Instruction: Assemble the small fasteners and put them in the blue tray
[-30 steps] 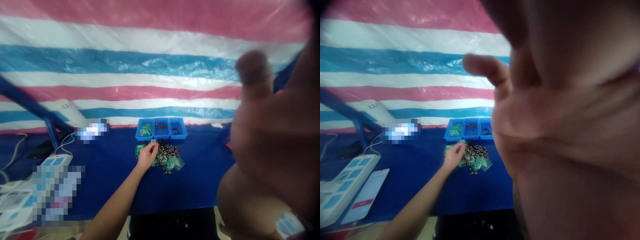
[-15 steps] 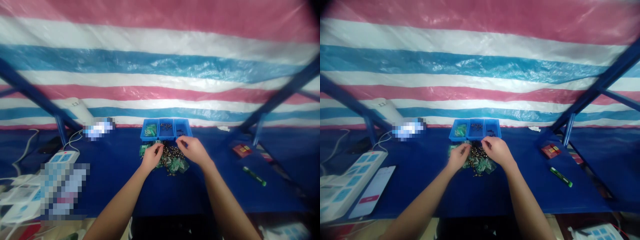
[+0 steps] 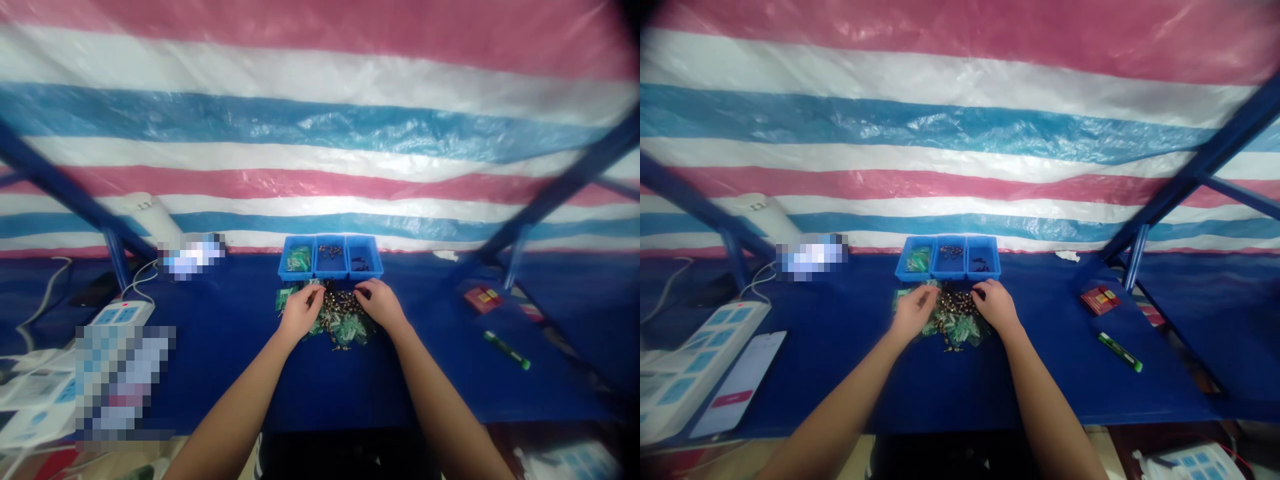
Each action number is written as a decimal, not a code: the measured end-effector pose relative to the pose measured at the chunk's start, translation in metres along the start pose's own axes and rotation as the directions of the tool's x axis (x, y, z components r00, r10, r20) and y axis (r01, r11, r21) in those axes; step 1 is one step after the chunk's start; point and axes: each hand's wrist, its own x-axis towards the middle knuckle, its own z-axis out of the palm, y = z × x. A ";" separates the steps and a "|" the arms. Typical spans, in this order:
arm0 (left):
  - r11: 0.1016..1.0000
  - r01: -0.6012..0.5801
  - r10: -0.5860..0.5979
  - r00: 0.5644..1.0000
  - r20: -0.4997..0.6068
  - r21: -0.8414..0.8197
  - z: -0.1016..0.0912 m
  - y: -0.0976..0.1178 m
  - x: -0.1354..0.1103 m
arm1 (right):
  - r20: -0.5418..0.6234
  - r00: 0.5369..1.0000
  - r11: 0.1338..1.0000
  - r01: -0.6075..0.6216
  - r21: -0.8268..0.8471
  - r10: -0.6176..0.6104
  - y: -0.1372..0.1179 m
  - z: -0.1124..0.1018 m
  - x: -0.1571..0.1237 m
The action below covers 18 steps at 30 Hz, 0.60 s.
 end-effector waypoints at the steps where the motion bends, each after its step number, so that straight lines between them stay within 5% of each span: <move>1: 1.000 -0.001 0.001 1.000 -0.002 0.001 0.000 0.000 0.000 | 0.015 1.000 1.000 0.002 0.006 -0.002 0.001 0.000 0.000; 18: 1.000 0.005 -0.006 1.000 0.027 0.007 -0.002 0.000 0.001 | 0.106 0.994 0.993 0.023 0.115 -0.036 0.014 -0.009 0.002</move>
